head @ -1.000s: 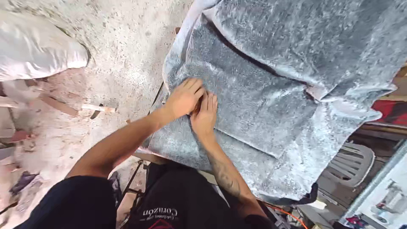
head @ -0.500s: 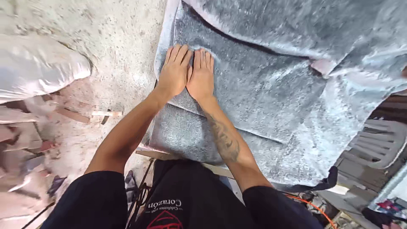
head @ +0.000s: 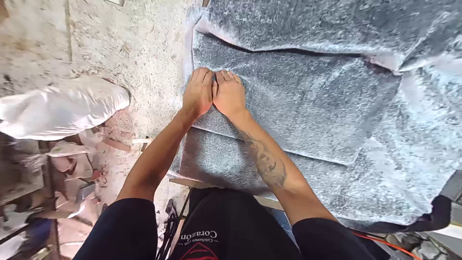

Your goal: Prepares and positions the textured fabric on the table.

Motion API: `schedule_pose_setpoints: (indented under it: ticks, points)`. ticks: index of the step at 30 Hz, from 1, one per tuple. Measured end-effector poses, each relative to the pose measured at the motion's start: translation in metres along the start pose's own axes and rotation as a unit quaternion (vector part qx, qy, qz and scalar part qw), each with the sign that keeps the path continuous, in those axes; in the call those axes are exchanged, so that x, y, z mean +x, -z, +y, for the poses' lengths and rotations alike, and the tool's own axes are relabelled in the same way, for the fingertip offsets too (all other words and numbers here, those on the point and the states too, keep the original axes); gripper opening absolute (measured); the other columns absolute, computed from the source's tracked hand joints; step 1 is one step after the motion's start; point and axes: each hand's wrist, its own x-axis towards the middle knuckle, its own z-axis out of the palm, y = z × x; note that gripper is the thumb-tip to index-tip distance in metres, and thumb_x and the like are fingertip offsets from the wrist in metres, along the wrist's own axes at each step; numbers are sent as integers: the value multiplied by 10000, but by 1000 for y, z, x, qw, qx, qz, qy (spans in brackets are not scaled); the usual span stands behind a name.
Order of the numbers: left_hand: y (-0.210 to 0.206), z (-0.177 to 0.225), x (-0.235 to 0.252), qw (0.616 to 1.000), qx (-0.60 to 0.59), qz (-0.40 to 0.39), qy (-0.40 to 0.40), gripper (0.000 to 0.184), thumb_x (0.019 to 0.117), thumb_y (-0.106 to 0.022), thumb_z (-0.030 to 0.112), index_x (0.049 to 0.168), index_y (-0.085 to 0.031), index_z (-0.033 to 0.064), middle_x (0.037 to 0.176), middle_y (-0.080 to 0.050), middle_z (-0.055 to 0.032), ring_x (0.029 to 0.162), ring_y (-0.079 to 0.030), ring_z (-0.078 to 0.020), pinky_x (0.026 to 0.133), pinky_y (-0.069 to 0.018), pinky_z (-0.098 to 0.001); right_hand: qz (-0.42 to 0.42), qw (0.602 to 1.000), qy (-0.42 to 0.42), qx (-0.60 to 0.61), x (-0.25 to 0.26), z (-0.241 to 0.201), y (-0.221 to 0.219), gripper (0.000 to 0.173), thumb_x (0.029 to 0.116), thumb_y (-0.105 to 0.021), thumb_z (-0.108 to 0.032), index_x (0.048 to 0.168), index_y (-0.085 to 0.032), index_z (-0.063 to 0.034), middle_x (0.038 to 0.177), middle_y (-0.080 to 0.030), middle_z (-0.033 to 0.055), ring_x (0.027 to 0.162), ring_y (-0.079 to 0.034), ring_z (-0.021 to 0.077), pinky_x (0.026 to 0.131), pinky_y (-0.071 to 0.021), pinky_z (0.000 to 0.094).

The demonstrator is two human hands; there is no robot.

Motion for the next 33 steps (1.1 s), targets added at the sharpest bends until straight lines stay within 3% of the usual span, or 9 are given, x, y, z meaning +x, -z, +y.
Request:
schedule_pose_setpoints:
  ticks: [2, 5, 7, 12, 19, 22, 27, 30, 33]
  points:
    - [-1, 2, 4, 999, 22, -25, 38, 475, 1053, -331, 243, 1420, -563, 51, 1482, -542, -153, 1440, -446, -297, 1236, -296, -453, -25, 999, -17, 25, 4, 1, 4, 493, 1060, -344, -341, 1302, -681, -74, 1344, -677, 104, 1299, -598, 261, 1122, -433, 449]
    - [18, 36, 6, 982, 81, -103, 135, 477, 977, -466, 272, 1353, -605, 13, 1464, -552, -167, 1396, -483, -336, 1182, -343, -526, -133, 986, -26, 95, 2, 12, 52, 427, 1055, -388, -343, 1029, -719, -74, 1031, -729, 168, 1037, -699, 355, 851, -549, 588]
    - [31, 67, 7, 990, 59, -94, 84, 412, 973, -509, 170, 1318, -613, -30, 1456, -518, -240, 1389, -457, -420, 1192, -294, -616, -76, 994, -28, 77, -31, 38, 74, 420, 1076, -393, -312, 1232, -685, -54, 1227, -696, 164, 1179, -657, 339, 987, -529, 551]
    - [-29, 109, -9, 995, -6, -89, -49, 502, 1072, -373, 214, 1516, -450, -7, 1599, -400, -208, 1522, -323, -345, 1265, -259, -475, 14, 996, -37, 75, -95, 81, 33, 498, 1060, -410, -225, 1504, -488, -14, 1574, -460, 178, 1495, -380, 340, 1265, -223, 523]
    - [-29, 117, 18, 996, 52, -76, -16, 454, 1035, -371, 292, 1298, -637, 34, 1346, -622, -172, 1325, -540, -334, 1154, -392, -490, -28, 999, -36, 22, -59, 88, 53, 448, 1056, -361, -293, 1189, -704, -38, 1244, -702, 145, 1230, -630, 311, 1058, -486, 480]
    - [-24, 110, 30, 994, 18, -100, -30, 449, 1074, -347, 217, 1398, -596, 33, 1444, -573, -169, 1402, -488, -327, 1199, -357, -495, -25, 999, -34, 24, -59, 95, 46, 500, 1085, -327, -305, 1413, -589, -33, 1481, -568, 150, 1425, -482, 305, 1223, -320, 472]
    - [18, 145, 24, 971, 38, -227, 65, 363, 994, -493, 271, 1229, -702, 90, 1228, -690, -194, 1135, -665, -417, 902, -528, -679, -142, 985, -80, 54, -71, 96, 92, 402, 1013, -446, -364, 972, -716, -70, 1029, -714, 195, 1009, -693, 403, 772, -551, 641]
    - [-4, 172, 41, 983, -42, -177, -37, 461, 1016, -476, 114, 1468, -547, 64, 1461, -583, -148, 1373, -533, -324, 1154, -405, -541, -28, 996, -80, 39, -78, 136, 97, 360, 978, -546, -177, 1288, -675, -48, 1320, -665, 166, 1250, -616, 353, 1060, -484, 553]
    - [-38, 184, 17, 986, 8, -163, -10, 462, 995, -497, 196, 1427, -562, 45, 1421, -593, -181, 1343, -536, -368, 1133, -405, -568, -40, 991, -109, 65, -99, 128, 77, 307, 1001, -553, -164, 1239, -687, -24, 1263, -672, 195, 1246, -593, 388, 1063, -467, 571]
